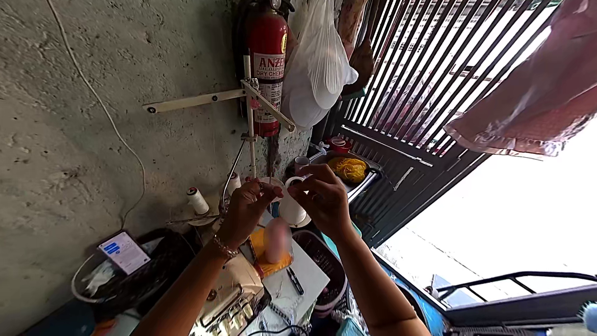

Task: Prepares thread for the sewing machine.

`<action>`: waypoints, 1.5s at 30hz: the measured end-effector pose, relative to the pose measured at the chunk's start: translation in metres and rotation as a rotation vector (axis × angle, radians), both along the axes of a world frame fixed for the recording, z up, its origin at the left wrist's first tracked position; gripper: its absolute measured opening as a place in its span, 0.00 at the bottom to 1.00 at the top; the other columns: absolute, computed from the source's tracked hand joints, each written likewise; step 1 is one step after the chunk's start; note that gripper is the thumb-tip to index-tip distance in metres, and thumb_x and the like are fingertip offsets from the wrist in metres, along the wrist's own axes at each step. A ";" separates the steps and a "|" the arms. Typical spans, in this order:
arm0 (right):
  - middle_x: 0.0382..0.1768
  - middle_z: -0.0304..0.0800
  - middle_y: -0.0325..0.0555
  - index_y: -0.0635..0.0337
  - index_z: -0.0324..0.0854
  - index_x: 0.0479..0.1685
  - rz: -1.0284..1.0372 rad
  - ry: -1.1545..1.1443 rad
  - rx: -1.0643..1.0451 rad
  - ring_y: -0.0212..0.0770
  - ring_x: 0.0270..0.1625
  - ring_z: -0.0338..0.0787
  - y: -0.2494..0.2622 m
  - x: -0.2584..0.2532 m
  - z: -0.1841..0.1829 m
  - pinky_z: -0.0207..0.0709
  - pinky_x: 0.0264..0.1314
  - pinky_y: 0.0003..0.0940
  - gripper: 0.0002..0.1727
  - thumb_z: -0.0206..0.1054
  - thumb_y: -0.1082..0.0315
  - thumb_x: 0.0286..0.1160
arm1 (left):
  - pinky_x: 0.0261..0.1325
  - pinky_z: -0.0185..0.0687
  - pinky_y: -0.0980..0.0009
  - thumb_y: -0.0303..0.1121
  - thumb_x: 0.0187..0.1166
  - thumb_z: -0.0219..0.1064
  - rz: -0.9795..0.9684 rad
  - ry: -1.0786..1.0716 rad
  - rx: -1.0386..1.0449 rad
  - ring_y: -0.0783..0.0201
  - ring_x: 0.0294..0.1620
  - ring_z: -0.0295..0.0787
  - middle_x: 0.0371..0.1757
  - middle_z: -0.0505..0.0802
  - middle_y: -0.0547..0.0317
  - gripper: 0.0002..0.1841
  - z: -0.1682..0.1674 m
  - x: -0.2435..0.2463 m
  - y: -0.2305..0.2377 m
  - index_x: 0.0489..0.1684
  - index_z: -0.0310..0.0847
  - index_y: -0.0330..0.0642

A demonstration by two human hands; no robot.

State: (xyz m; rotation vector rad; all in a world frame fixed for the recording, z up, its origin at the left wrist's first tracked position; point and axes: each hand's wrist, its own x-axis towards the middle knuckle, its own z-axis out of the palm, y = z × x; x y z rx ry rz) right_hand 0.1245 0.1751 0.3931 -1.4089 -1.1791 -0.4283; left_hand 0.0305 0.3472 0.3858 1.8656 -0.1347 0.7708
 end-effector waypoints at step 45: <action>0.53 0.87 0.56 0.75 0.67 0.77 -0.314 0.768 -0.167 0.33 0.49 0.86 -0.073 -0.028 -0.226 0.80 0.56 0.30 0.27 0.54 0.63 0.87 | 0.19 0.70 0.88 0.37 0.93 0.51 -0.249 0.530 -1.013 0.82 0.17 0.73 0.37 0.88 0.68 0.10 0.005 -0.007 -0.010 0.49 0.80 0.49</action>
